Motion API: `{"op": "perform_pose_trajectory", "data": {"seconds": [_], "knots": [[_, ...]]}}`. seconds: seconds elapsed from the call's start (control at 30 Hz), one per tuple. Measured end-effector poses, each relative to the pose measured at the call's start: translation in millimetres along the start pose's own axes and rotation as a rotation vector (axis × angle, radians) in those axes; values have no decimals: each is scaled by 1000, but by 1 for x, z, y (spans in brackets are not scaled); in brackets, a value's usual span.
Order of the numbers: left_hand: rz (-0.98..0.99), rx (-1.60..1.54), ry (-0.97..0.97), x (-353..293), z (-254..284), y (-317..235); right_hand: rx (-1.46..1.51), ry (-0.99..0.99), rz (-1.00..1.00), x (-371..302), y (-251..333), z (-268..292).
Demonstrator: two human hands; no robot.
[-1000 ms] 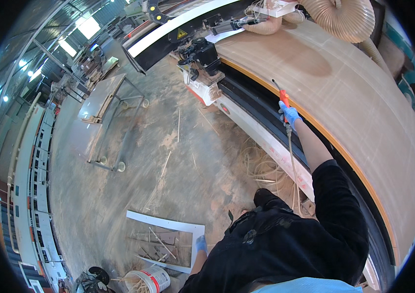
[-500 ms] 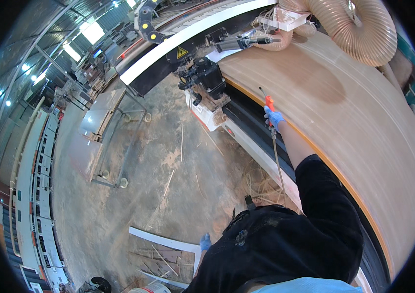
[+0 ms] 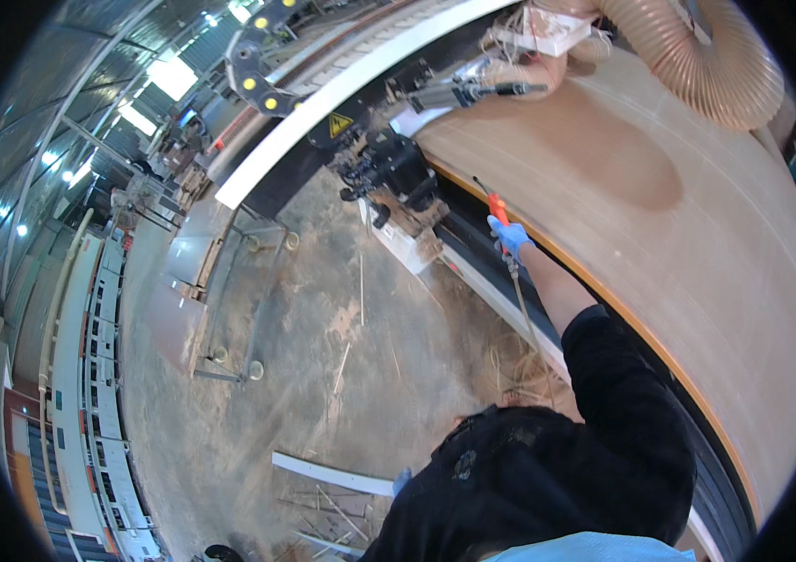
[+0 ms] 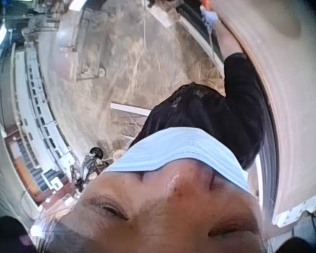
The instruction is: The person picks up and stacks rectangular wood panels, moves them across the workshop floor, and places them on a workbench. They use a handheld air blower to clean dust from the panels and the workbench surface. The person then operates a computer terminal, using the keyboard and mouse to interact with the machine interface.
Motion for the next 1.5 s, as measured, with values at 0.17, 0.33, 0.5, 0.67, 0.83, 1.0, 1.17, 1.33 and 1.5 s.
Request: {"op": "perform_pose_trajectory", "data": {"seconds": [0.17, 0.33, 0.5, 0.67, 0.83, 1.0, 1.17, 1.33, 1.5], "knots": [[134, -357, -141, 14, 29, -23, -284, 1, -105, -8, -108, 25], [71, -404, -57, -1, 23, -33, -430, 59, -163, -22, -162, 11], [-26, -456, -11, -9, 46, -33, -170, 146, -108, -6, -119, -22], [68, -424, 67, -45, 75, -100, -168, 126, -25, 20, -105, -27], [64, -576, 8, -34, 42, -44, -152, 97, -44, -4, -120, -5], [-136, -157, 120, -8, 18, -57, -370, 7, -66, -94, -209, 60], [3, -272, 148, 1, -5, -51, -566, 11, -138, -149, -283, 77], [-71, -347, 119, -6, 14, -106, -449, -6, -181, -127, -246, 66], [-176, -477, 113, 19, 13, -104, -205, -7, 80, -97, -189, 55]]}}
Point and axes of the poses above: each hand's wrist, its own x-axis towards the middle knuckle, its own z-axis out of the back of the hand, y = z × x, the point moved 8 cm from there along x, towards the middle knuckle, and after that the axes turned 1 degree about -y, right-handed, at the moved point
